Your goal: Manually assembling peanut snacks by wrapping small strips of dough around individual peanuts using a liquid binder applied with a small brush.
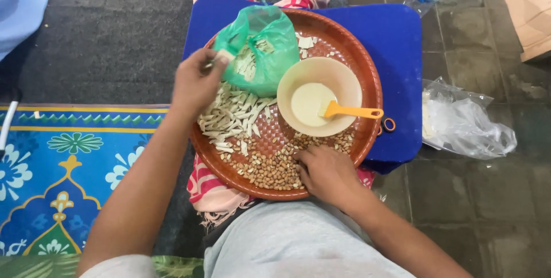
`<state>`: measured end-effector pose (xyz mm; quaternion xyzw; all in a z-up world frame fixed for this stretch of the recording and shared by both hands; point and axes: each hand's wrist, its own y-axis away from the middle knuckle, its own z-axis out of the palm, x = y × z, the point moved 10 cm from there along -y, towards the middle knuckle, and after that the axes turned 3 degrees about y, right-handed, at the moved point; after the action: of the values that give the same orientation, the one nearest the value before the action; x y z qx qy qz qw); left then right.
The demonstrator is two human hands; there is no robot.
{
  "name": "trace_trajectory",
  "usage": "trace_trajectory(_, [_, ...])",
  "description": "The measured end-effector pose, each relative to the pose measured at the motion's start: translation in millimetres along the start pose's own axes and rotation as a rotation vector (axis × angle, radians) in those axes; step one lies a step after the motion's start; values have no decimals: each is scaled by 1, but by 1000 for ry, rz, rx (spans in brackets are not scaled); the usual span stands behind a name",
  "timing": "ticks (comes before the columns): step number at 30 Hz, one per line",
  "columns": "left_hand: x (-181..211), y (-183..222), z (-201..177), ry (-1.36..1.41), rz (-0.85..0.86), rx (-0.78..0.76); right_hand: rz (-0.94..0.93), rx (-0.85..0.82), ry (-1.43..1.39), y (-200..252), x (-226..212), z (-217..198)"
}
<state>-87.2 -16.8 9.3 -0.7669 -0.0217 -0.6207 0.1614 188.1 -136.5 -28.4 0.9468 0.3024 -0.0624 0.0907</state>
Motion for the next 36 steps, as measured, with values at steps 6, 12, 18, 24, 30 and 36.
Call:
trace_trajectory(6, [5,-10,73,71,39,-95,1,71,57,-1,4,0])
trace_trajectory(12, [23,-8,95,-92,-84,-171,-6,286,-7,14,-9,-34])
trace_trajectory(18, [42,52,42,406,-83,32,11,230,14,7,-4,-23])
trace_trajectory(24, [2,121,7,590,-284,169,-44,272,89,-11,-26,-27])
trace_trajectory(30, [-10,142,-4,476,-330,165,-19,314,237,-31,-37,-17])
trace_trajectory(36, [-7,154,3,376,-323,107,9,262,225,-40,-32,6])
